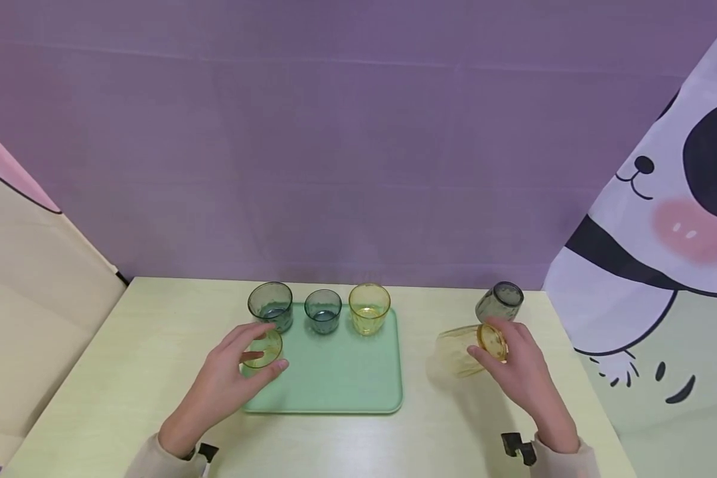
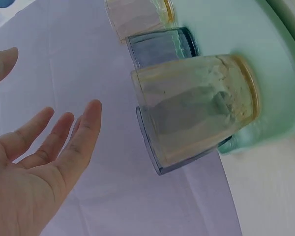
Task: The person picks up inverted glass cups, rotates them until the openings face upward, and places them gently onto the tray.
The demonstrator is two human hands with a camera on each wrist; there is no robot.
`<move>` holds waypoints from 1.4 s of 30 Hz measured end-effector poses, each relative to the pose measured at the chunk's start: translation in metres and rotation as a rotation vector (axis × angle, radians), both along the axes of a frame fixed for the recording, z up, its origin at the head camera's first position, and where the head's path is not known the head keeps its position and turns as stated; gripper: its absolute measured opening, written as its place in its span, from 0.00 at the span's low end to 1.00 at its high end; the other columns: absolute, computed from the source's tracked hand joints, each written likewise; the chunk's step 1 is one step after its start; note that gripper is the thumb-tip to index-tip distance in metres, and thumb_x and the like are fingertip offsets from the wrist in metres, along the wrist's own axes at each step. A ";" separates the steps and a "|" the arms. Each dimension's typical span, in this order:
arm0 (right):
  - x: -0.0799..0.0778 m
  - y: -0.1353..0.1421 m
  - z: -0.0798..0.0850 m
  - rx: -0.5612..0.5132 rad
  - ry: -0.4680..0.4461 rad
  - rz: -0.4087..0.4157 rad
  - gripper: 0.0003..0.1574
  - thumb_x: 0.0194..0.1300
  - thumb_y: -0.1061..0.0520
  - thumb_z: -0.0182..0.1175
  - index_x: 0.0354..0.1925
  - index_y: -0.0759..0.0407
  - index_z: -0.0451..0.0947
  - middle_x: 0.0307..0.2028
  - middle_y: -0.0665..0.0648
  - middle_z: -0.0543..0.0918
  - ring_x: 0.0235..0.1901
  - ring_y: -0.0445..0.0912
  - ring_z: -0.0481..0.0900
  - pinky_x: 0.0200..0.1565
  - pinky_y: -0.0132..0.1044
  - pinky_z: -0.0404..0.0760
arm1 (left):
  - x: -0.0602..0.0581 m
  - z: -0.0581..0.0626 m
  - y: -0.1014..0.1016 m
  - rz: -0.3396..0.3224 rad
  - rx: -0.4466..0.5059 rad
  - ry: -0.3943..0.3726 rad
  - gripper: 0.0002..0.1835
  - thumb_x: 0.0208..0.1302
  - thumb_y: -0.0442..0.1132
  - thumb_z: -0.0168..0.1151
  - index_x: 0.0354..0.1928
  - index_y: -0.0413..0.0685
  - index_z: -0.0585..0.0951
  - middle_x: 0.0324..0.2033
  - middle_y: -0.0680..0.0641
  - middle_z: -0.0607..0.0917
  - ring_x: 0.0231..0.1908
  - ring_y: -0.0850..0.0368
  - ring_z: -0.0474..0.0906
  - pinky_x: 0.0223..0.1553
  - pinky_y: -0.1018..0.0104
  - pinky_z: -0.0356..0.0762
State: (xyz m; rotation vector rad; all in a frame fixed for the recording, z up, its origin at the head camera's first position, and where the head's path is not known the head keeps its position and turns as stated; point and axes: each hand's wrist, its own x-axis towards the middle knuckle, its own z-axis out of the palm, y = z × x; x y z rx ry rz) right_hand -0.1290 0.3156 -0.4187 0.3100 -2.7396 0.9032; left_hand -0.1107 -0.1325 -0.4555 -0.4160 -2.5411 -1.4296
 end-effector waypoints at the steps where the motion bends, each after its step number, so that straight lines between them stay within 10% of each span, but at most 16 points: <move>1: 0.001 -0.003 0.000 -0.029 -0.010 0.010 0.33 0.61 0.58 0.72 0.61 0.66 0.73 0.50 0.67 0.76 0.46 0.58 0.77 0.35 0.33 0.84 | 0.000 0.000 0.001 -0.005 0.011 -0.004 0.32 0.58 0.45 0.76 0.64 0.51 0.75 0.60 0.52 0.74 0.55 0.47 0.79 0.49 0.63 0.83; 14: 0.009 -0.025 -0.010 -0.284 -0.146 0.107 0.31 0.65 0.56 0.70 0.63 0.58 0.73 0.61 0.58 0.74 0.51 0.38 0.77 0.47 0.32 0.83 | 0.002 0.002 0.007 -0.066 0.153 -0.126 0.34 0.58 0.52 0.75 0.66 0.59 0.74 0.61 0.55 0.74 0.53 0.55 0.79 0.50 0.61 0.82; 42: 0.018 -0.087 -0.022 -0.711 -0.267 0.384 0.34 0.67 0.69 0.63 0.68 0.62 0.68 0.62 0.66 0.71 0.56 0.49 0.77 0.48 0.44 0.85 | 0.008 -0.001 0.024 -0.210 0.358 -0.140 0.31 0.59 0.41 0.75 0.65 0.59 0.74 0.62 0.52 0.73 0.60 0.52 0.73 0.50 0.60 0.83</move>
